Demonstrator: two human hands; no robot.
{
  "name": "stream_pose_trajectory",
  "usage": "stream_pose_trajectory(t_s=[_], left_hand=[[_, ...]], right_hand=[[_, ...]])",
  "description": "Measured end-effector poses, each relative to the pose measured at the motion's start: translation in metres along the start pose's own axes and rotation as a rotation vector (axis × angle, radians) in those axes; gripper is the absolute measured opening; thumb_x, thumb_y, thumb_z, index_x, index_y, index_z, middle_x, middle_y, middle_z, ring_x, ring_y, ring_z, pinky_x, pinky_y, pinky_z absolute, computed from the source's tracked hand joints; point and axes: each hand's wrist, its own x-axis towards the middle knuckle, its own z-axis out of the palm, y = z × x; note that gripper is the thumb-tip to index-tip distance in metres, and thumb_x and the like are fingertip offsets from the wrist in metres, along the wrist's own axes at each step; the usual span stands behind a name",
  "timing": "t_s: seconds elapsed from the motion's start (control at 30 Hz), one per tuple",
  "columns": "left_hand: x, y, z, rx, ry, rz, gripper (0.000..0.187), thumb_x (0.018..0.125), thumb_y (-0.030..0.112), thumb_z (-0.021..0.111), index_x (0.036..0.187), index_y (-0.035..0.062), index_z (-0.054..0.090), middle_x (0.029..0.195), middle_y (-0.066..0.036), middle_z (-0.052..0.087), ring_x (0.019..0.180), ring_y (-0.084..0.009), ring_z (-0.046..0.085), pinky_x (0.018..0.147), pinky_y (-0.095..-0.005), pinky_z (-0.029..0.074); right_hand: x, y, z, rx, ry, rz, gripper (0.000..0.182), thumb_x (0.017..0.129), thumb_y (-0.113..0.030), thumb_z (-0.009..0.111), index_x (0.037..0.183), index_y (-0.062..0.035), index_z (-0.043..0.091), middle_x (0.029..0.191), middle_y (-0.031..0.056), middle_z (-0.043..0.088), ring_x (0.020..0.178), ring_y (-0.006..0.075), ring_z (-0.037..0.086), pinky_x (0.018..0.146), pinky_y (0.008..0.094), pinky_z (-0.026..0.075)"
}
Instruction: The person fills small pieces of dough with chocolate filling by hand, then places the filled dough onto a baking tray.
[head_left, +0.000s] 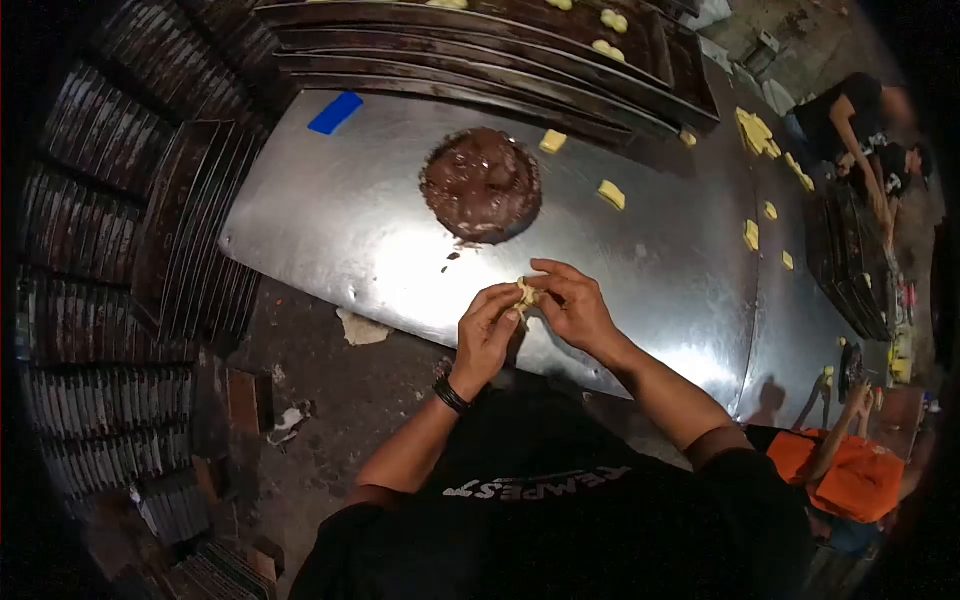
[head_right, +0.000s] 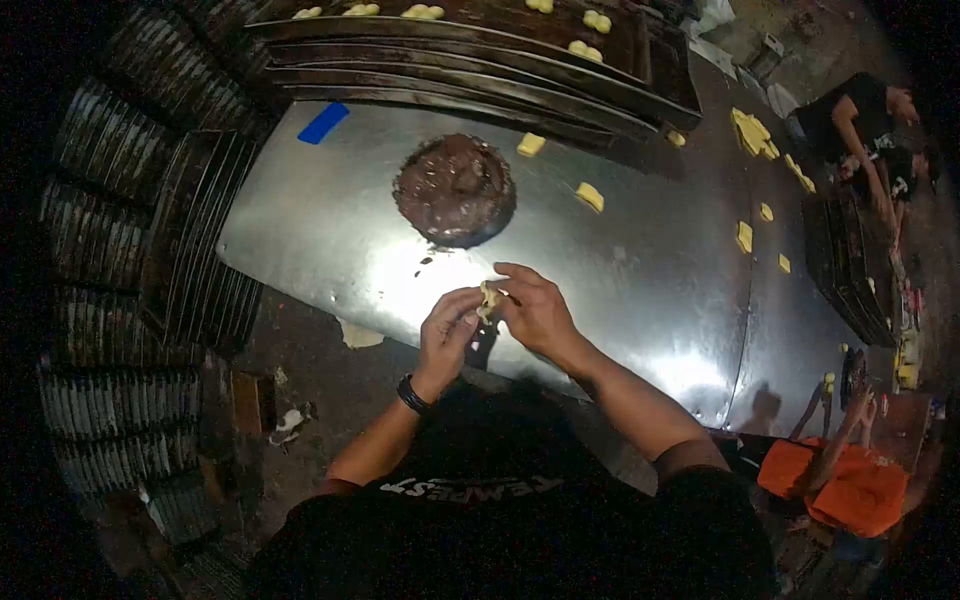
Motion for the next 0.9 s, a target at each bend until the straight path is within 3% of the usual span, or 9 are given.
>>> stream_pose_trajectory(t_s=[0.1,0.23,0.37,0.5,0.53,0.63,0.73,0.83,0.9], left_hand=[[0.016,0.019,-0.03,0.045,-0.031,0.017,0.029,0.093,0.021,0.051,0.103,-0.0037,0.063,0.111,-0.013,0.057,0.096,-0.0201,0.058,0.081,-0.0287,0.047],[0.026,0.008,-0.05,-0.146,-0.074,-0.02,0.027,0.094,0.02,0.049,0.099,-0.0026,0.064,0.109,-0.013,0.057,0.098,-0.0209,0.056,0.086,-0.0312,0.044],[0.031,0.003,-0.044,-0.153,-0.105,-0.013,0.029,0.094,0.02,0.048,0.098,-0.0031,0.064,0.104,-0.013,0.059,0.098,-0.0203,0.056,0.086,-0.0311,0.044],[0.034,0.006,-0.018,-0.063,-0.154,0.054,0.041,0.096,0.032,0.043,0.094,-0.0026,0.066,0.103,-0.012,0.06,0.093,-0.0172,0.056,0.079,-0.0293,0.045],[0.034,0.01,-0.008,-0.046,-0.175,0.062,0.044,0.096,0.032,0.041,0.09,-0.0034,0.067,0.103,-0.013,0.061,0.093,-0.0185,0.057,0.08,-0.0302,0.046],[0.028,0.007,0.021,-0.038,-0.183,-0.049,0.05,0.098,0.037,0.036,0.099,-0.0042,0.064,0.106,-0.015,0.06,0.094,-0.02,0.058,0.082,-0.0328,0.046],[0.014,0.005,0.062,-0.24,-0.143,-0.222,0.058,0.099,0.044,0.03,0.116,-0.0045,0.056,0.115,-0.017,0.057,0.1,-0.0223,0.057,0.086,-0.0352,0.046],[0.002,0.019,0.108,-0.287,0.022,-0.111,0.06,0.1,0.043,0.028,0.124,-0.0067,0.049,0.112,-0.016,0.059,0.099,-0.0209,0.058,0.085,-0.0315,0.045],[-0.01,0.026,0.125,-0.2,-0.022,-0.072,0.065,0.099,0.047,0.025,0.131,-0.0066,0.044,0.122,-0.02,0.055,0.112,-0.0251,0.054,0.093,-0.0332,0.042]], right_hand=[[0.037,-0.021,0.007,0.049,-0.096,-0.002,0.036,0.078,-0.001,0.059,0.114,-0.0022,0.06,0.111,0.019,0.061,0.088,0.0302,0.064,0.075,0.0352,0.053],[0.04,-0.021,0.014,0.175,-0.088,0.137,0.051,0.074,-0.001,0.064,0.124,-0.0037,0.053,0.097,0.0128,0.061,0.078,0.0175,0.065,0.069,0.0288,0.055],[0.025,-0.018,0.016,0.612,-0.027,0.413,0.047,0.077,0.002,0.067,0.123,-0.0035,0.056,0.099,0.0057,0.056,0.079,0.0083,0.061,0.071,0.0196,0.051],[0.008,0.005,0.001,0.417,0.001,0.254,0.033,0.078,-0.003,0.071,0.11,-0.002,0.064,0.099,0.0066,0.057,0.079,0.0104,0.06,0.074,0.0213,0.05],[0.001,0.002,-0.006,0.332,0.042,0.259,0.019,0.078,-0.005,0.071,0.096,-0.0008,0.068,0.093,0.006,0.059,0.077,0.0111,0.06,0.07,0.0228,0.05],[-0.019,0.009,-0.019,0.253,0.193,0.228,0.017,0.078,-0.012,0.071,0.091,-0.0018,0.069,0.084,0.0089,0.062,0.073,0.0152,0.063,0.066,0.0259,0.054],[-0.041,0.021,-0.034,0.139,0.372,0.255,0.015,0.076,-0.007,0.07,0.09,-0.0004,0.068,0.082,0.0099,0.062,0.075,0.0156,0.063,0.065,0.0263,0.055],[-0.055,0.022,-0.043,0.181,0.482,0.17,0.015,0.074,-0.002,0.068,0.089,0.0007,0.068,0.084,0.0103,0.062,0.078,0.0163,0.064,0.066,0.0259,0.054],[-0.068,0.025,-0.048,0.178,0.479,0.125,0.017,0.074,0.0,0.067,0.09,0.0012,0.067,0.086,0.0106,0.062,0.08,0.0169,0.064,0.066,0.0257,0.054]])
